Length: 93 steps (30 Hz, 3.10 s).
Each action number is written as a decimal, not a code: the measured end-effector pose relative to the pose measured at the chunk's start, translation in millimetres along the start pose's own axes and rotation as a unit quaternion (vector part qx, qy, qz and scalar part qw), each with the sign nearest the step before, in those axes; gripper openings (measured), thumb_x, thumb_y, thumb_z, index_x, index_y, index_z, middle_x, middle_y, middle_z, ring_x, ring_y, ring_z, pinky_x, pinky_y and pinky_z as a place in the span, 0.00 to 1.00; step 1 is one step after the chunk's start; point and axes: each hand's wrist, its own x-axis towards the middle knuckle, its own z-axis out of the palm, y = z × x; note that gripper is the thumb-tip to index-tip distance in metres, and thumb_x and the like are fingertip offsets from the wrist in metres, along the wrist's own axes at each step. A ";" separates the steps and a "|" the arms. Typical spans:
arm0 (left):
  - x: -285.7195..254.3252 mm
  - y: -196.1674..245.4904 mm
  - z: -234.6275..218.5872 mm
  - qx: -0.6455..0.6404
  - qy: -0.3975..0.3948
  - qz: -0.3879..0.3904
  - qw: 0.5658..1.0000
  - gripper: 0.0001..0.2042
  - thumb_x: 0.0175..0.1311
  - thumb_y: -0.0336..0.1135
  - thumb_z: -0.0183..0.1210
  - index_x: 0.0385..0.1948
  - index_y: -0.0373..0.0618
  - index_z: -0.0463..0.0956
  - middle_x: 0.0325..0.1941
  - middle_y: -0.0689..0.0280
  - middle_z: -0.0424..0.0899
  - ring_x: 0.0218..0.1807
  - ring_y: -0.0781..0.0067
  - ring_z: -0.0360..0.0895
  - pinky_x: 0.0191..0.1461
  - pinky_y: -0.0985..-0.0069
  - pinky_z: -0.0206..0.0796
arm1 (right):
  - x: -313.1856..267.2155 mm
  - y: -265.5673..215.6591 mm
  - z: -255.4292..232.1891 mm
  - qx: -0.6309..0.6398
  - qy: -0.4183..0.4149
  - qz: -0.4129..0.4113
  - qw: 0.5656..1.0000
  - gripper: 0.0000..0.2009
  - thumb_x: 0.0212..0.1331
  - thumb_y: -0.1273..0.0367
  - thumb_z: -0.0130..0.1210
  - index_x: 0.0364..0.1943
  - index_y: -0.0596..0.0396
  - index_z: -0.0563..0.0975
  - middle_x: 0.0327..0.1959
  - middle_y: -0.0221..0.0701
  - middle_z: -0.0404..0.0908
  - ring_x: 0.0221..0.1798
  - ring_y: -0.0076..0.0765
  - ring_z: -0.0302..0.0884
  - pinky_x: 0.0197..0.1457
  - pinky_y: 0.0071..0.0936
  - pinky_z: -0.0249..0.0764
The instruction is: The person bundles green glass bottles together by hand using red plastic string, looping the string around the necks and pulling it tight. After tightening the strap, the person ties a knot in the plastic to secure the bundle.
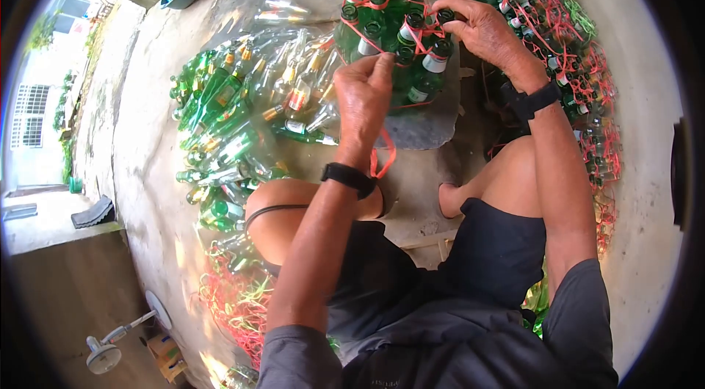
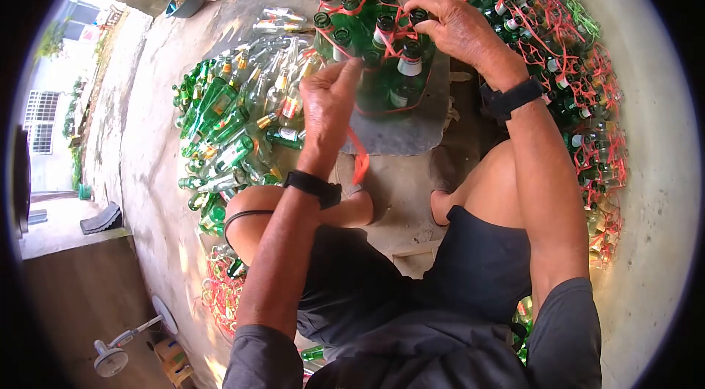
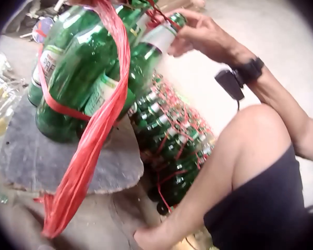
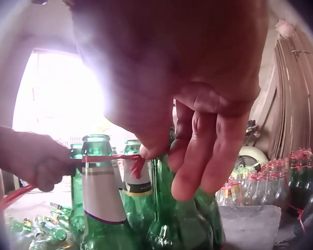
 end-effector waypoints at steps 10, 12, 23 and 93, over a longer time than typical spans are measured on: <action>-19.4 10.2 22.9 -0.073 -0.001 -0.020 0.997 0.17 0.75 0.38 0.64 0.44 0.27 0.87 0.27 0.75 0.80 0.32 0.86 0.70 0.33 0.77 0.65 | 22.4 21.1 10.1 -0.014 0.016 -0.022 1.000 0.18 0.64 0.76 0.60 0.58 0.51 0.82 0.54 0.42 0.87 0.55 0.45 0.86 0.59 0.36 0.79; -17.9 8.4 22.4 -0.072 -0.004 -0.018 0.997 0.16 0.75 0.38 0.64 0.44 0.27 0.87 0.27 0.75 0.80 0.32 0.86 0.70 0.33 0.77 0.65 | 22.2 26.4 11.1 -0.010 0.014 -0.026 1.000 0.18 0.64 0.76 0.60 0.58 0.51 0.82 0.55 0.42 0.86 0.56 0.44 0.85 0.60 0.36 0.79; -8.7 -6.8 7.4 -0.072 -0.072 -0.013 0.995 0.15 0.75 0.35 0.61 0.49 0.29 0.86 0.34 0.72 0.85 0.37 0.85 0.74 0.41 0.78 0.70 | 21.1 -24.5 -0.7 -0.105 0.138 -0.090 0.981 0.11 0.66 0.73 0.59 0.51 0.51 0.84 0.36 0.41 0.81 0.43 0.56 0.82 0.49 0.45 0.80; 6.0 0.7 31.6 -0.019 0.057 -0.047 0.997 0.15 0.71 0.41 0.62 0.37 0.36 0.88 0.26 0.48 0.87 0.32 0.47 0.88 0.41 0.56 0.76 | 77.9 -35.5 -34.8 -0.209 -0.207 -0.139 0.945 0.13 0.69 0.62 0.56 0.36 0.59 0.77 0.28 0.47 0.81 0.39 0.62 0.82 0.44 0.54 0.75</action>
